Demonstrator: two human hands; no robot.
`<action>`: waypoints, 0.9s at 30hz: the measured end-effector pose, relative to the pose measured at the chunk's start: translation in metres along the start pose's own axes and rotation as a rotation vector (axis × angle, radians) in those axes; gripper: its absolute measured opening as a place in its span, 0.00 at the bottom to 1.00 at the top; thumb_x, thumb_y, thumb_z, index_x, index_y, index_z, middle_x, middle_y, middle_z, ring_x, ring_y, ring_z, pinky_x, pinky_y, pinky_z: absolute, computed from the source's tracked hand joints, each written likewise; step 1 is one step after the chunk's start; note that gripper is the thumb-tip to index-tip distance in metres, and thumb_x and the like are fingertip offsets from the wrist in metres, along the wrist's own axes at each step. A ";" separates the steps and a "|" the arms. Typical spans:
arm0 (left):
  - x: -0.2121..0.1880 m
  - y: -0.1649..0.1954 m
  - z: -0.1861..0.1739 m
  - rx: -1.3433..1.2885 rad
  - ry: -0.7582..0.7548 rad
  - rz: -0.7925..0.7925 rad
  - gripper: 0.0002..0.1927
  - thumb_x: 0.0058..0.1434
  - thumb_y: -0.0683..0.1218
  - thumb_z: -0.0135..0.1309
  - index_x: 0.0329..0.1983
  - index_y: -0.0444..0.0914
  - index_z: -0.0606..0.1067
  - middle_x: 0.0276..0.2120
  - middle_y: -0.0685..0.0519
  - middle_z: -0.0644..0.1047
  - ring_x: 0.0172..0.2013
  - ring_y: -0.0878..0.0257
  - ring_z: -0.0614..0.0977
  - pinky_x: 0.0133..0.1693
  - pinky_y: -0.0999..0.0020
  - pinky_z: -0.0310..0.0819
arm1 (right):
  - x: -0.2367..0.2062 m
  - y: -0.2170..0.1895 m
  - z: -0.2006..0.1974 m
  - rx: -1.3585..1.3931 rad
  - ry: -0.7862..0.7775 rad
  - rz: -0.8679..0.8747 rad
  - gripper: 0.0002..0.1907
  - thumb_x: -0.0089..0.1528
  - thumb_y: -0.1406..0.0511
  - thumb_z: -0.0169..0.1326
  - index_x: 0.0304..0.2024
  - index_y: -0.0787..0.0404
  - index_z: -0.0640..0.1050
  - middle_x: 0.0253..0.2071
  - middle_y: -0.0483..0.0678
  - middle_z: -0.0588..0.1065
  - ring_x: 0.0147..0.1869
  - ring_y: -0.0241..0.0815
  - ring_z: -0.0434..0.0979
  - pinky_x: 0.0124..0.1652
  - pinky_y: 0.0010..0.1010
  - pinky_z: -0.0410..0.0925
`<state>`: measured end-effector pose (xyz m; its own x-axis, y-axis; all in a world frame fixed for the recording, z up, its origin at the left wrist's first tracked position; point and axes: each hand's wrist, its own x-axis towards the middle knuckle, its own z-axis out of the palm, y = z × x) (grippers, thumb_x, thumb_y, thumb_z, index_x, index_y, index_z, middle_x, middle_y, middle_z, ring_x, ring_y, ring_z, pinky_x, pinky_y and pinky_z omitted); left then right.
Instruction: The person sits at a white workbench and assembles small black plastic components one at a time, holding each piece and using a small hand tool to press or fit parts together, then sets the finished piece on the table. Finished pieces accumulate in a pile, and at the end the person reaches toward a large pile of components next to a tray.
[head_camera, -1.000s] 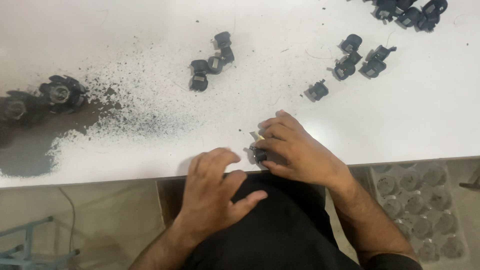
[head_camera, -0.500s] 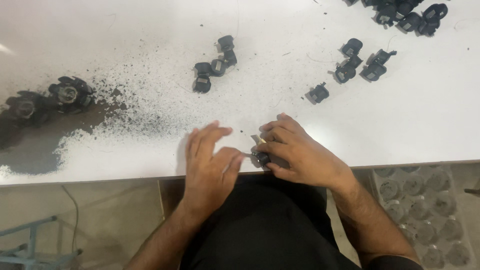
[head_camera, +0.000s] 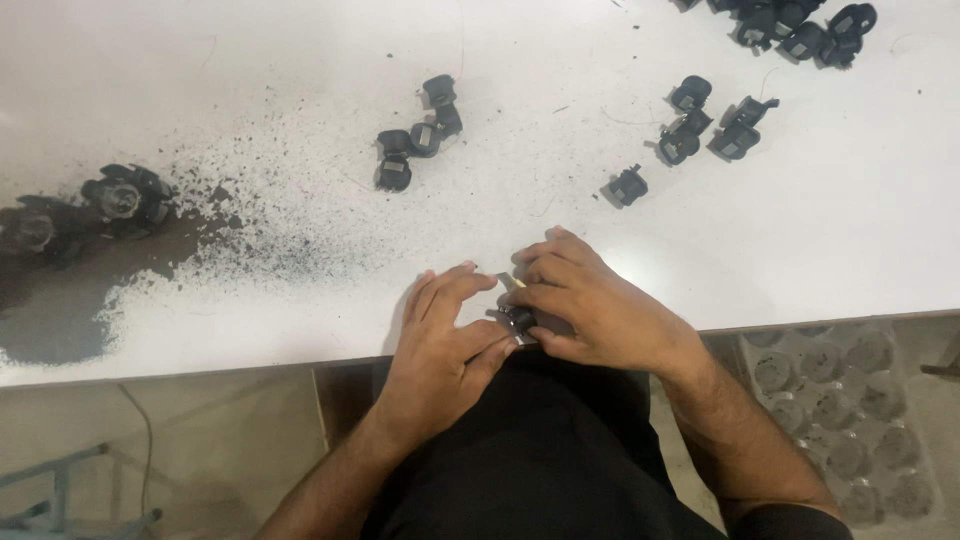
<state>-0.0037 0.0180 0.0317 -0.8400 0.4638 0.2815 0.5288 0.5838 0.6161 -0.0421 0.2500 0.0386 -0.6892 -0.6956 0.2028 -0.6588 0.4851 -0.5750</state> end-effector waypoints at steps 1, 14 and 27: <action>-0.002 0.002 0.003 -0.011 0.025 -0.004 0.05 0.59 0.47 0.64 0.35 0.42 0.82 0.59 0.46 0.72 0.66 0.47 0.69 0.68 0.40 0.52 | 0.000 0.000 0.001 0.009 0.000 0.000 0.21 0.52 0.65 0.65 0.49 0.60 0.81 0.48 0.49 0.72 0.67 0.51 0.66 0.71 0.57 0.51; -0.007 0.000 0.009 -0.184 0.125 -0.049 0.06 0.63 0.46 0.63 0.39 0.40 0.83 0.63 0.46 0.72 0.67 0.48 0.70 0.68 0.44 0.58 | 0.005 -0.003 -0.001 -0.007 0.001 -0.046 0.20 0.52 0.65 0.65 0.46 0.62 0.81 0.47 0.50 0.73 0.66 0.51 0.67 0.69 0.52 0.55; -0.006 0.008 0.009 -0.171 0.178 -0.035 0.03 0.60 0.41 0.64 0.36 0.38 0.81 0.57 0.48 0.75 0.68 0.46 0.69 0.70 0.41 0.54 | 0.013 -0.009 0.004 0.009 -0.024 -0.011 0.17 0.53 0.65 0.66 0.44 0.61 0.81 0.46 0.49 0.74 0.65 0.49 0.67 0.69 0.51 0.56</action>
<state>0.0063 0.0258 0.0289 -0.8736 0.3119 0.3736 0.4835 0.4693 0.7389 -0.0437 0.2350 0.0434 -0.6743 -0.7135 0.1901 -0.6634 0.4724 -0.5803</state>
